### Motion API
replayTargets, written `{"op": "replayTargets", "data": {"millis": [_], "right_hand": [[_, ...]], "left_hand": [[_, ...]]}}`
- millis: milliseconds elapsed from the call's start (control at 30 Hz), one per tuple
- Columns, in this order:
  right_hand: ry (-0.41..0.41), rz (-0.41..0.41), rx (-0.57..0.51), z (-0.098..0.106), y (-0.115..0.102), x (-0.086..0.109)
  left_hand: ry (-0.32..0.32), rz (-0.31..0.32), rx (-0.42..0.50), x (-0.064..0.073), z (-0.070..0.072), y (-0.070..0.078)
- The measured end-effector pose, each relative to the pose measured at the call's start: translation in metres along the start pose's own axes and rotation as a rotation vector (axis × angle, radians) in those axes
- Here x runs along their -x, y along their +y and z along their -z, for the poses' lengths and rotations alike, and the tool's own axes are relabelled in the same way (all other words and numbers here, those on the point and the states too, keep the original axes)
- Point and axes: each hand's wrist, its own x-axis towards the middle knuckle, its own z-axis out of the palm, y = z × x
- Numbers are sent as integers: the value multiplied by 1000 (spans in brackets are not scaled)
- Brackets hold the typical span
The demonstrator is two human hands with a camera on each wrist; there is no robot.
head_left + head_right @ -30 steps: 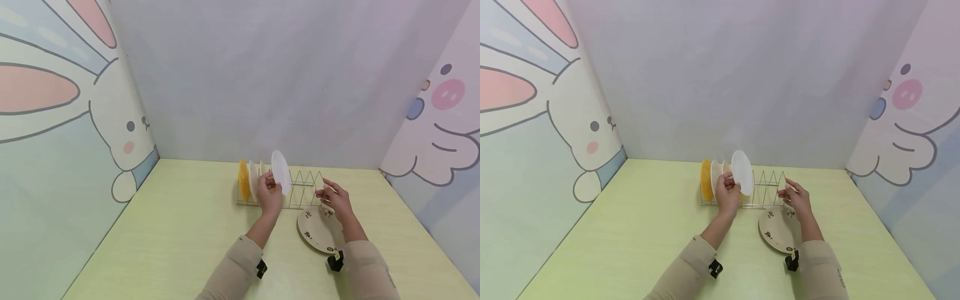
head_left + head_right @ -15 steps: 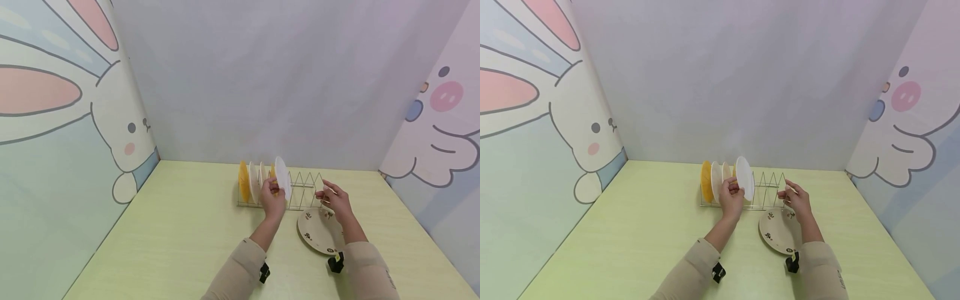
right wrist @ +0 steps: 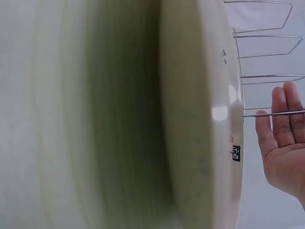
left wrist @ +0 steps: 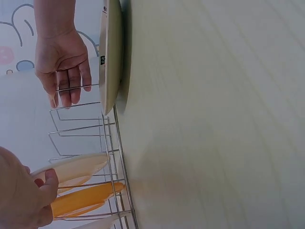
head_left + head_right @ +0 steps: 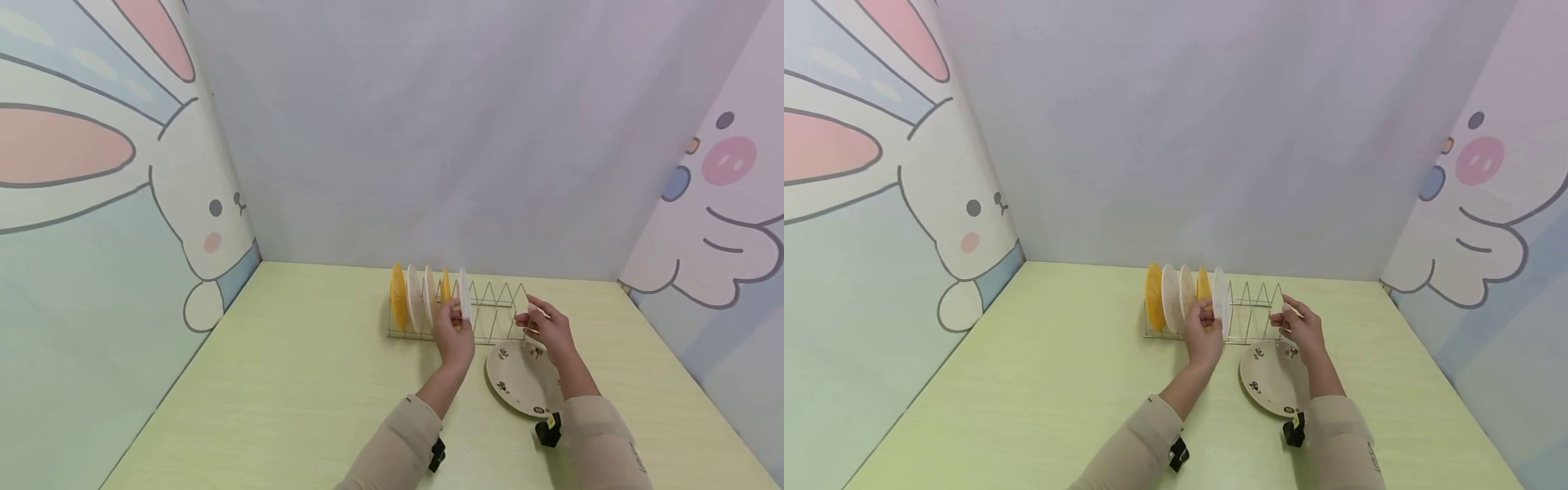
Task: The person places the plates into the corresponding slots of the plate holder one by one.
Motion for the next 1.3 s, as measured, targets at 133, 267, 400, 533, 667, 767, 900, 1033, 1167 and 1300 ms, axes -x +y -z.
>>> {"op": "replayTargets", "data": {"millis": [133,267,400,533,667,767,900,1033,1167,1300], "right_hand": [[-5,5,-11,0,0,0],[-4,7,-38,-1,0,0],[-6,3,-43,0,0,0],[-9,-12,-25,0,1,-1],[-3,-25,-18,2,3,-2],[-5,-22,-27,2,3,-2],[-4,-9,-41,2,0,0],[6,2,-24,-1,-3,3],[43,12,131,-4,-10,9],[101,34,348,-8,-25,20]], "left_hand": [[18,0,-22,1,-1,-1],[38,21,-56,2,-2,1],[54,43,-102,2,-3,0],[64,48,-123,1,-3,-3],[51,65,-128,1,-3,-6],[47,71,-135,1,-4,-7],[47,72,-141,2,-3,-5],[26,73,-133,2,-1,-3],[-38,104,-97,6,6,-1],[-162,127,-65,10,18,6]]}}
